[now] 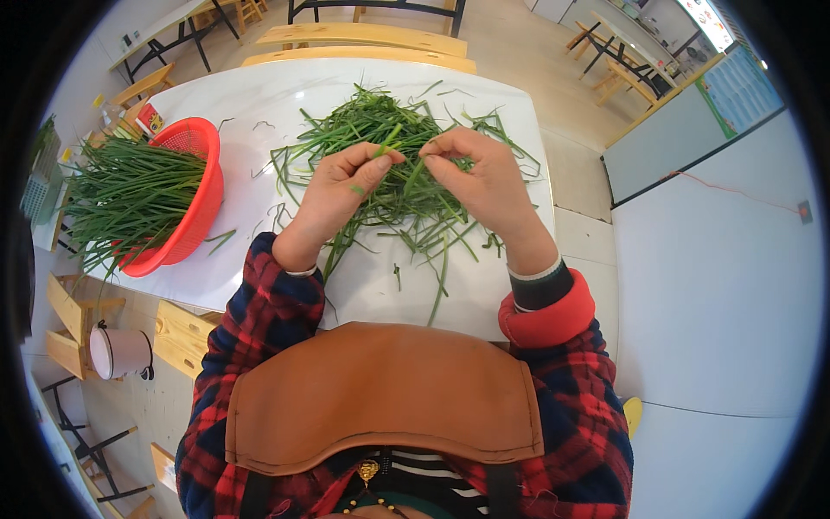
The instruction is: The person trims green onion stalks by hand, snapping off the root ends and placing the trimmed pieces into a red colander. The person repeatedly picks up stalks from a pile on the table, snaps the ends, and deposits the trimmed pieces into the colander.
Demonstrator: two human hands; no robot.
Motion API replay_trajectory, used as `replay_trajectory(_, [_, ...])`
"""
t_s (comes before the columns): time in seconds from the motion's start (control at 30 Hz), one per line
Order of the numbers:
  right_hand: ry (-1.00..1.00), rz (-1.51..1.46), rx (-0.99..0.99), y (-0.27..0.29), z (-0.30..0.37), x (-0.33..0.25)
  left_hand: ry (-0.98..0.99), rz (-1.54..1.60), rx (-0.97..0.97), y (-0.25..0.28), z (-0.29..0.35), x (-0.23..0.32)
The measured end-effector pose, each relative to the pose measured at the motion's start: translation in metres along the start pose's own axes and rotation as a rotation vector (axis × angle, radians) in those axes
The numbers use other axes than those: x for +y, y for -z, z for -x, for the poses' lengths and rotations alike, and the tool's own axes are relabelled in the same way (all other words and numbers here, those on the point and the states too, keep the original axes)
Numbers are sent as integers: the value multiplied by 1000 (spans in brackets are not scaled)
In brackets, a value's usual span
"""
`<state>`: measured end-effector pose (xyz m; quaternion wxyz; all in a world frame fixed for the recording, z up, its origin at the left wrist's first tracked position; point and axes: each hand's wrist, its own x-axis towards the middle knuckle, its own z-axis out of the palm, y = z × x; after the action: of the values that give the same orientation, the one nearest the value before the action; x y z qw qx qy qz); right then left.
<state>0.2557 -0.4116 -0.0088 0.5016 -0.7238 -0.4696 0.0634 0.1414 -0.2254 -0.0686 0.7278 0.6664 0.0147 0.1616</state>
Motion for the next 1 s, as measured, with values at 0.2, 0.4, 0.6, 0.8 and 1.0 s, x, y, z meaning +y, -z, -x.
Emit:
replay_trajectory(0.2, [-16, -117, 13, -23, -9, 0, -2, -1, -19, -2, 0, -2])
replay_trajectory(0.4, [-28, -55, 122, -19, -6, 9, 196, 183, 86, 4, -3, 4])
replay_trajectory(0.6, [135, 315, 443, 23, -4, 29, 125, 157, 349, 20, -10, 7])
replay_trajectory(0.8, [-84, 641, -209, 25, 37, 50, 6, 274, 528, 38, -16, -1])
replay_trajectory(1.0, [127, 706, -123, 13, 48, 37, -100, -106, 374, 21, -11, -2])
